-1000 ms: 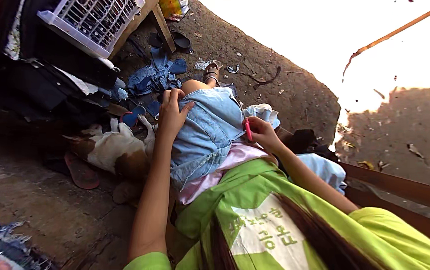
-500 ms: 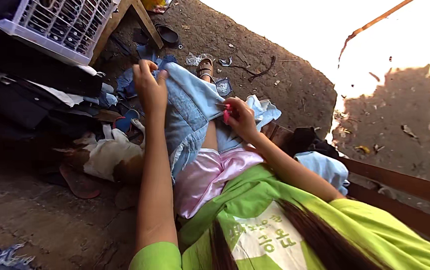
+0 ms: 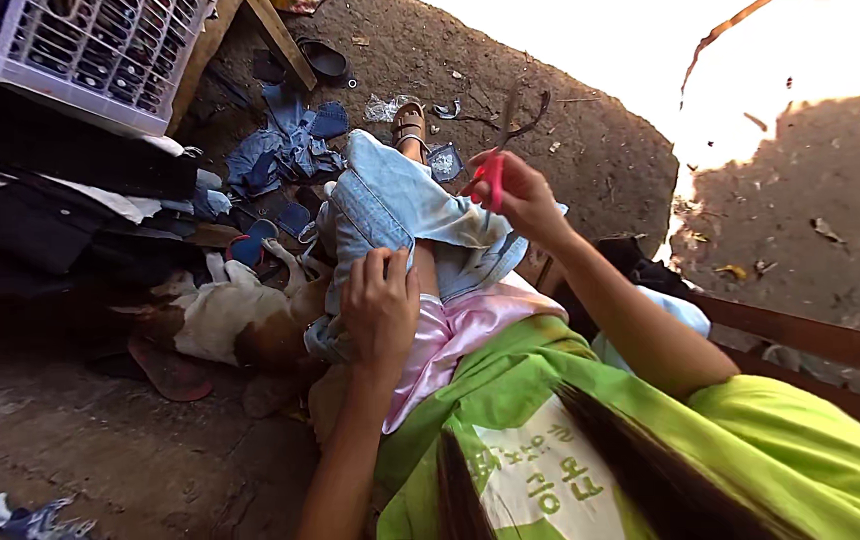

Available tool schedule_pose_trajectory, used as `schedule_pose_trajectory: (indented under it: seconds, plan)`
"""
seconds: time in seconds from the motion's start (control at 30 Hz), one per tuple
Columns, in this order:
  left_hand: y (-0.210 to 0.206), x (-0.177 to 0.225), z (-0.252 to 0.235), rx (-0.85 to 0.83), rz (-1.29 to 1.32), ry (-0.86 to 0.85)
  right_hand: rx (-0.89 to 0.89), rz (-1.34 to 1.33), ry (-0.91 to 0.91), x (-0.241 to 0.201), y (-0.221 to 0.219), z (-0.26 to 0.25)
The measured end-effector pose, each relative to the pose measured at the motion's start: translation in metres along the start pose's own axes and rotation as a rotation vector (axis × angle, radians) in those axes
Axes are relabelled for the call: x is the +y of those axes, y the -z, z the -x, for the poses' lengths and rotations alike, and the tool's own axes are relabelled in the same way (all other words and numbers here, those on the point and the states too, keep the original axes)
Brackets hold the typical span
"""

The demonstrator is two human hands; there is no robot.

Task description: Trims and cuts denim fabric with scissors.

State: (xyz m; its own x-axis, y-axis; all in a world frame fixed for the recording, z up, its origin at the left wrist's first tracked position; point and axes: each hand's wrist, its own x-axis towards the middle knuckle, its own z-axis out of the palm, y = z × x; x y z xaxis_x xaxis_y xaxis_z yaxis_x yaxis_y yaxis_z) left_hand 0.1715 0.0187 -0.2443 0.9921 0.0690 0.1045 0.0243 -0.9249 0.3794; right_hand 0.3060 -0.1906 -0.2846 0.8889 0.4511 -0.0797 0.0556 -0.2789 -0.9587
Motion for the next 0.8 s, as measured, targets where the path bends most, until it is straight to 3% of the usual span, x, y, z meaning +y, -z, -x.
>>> schedule_pose_trajectory:
  seconds: [0.07,0.13,0.23,0.33,0.53,0.8]
  plan:
    - [-0.002,0.007,-0.007,0.012,0.007,0.012,-0.056,-0.126,-0.025,-0.027,0.009,0.014]
    - [-0.012,0.007,-0.009,0.062,0.025,0.029,-0.229,-0.326,-0.131,-0.037,0.009,0.042]
    - [-0.018,0.006,-0.008,0.129,0.075,0.05,-0.503,-0.573,-0.304,-0.02,-0.006,0.079]
    - [-0.016,0.007,-0.006,0.132,0.11,0.051,-0.635,-0.685,-0.36,-0.005,-0.024,0.094]
    - [-0.018,0.007,-0.006,0.189,0.127,0.044,-0.591,-0.736,-0.413,-0.012,-0.042,0.085]
    - [-0.023,0.007,-0.001,0.249,0.211,0.051,-0.542,-0.707,-0.344,-0.006,-0.052,0.063]
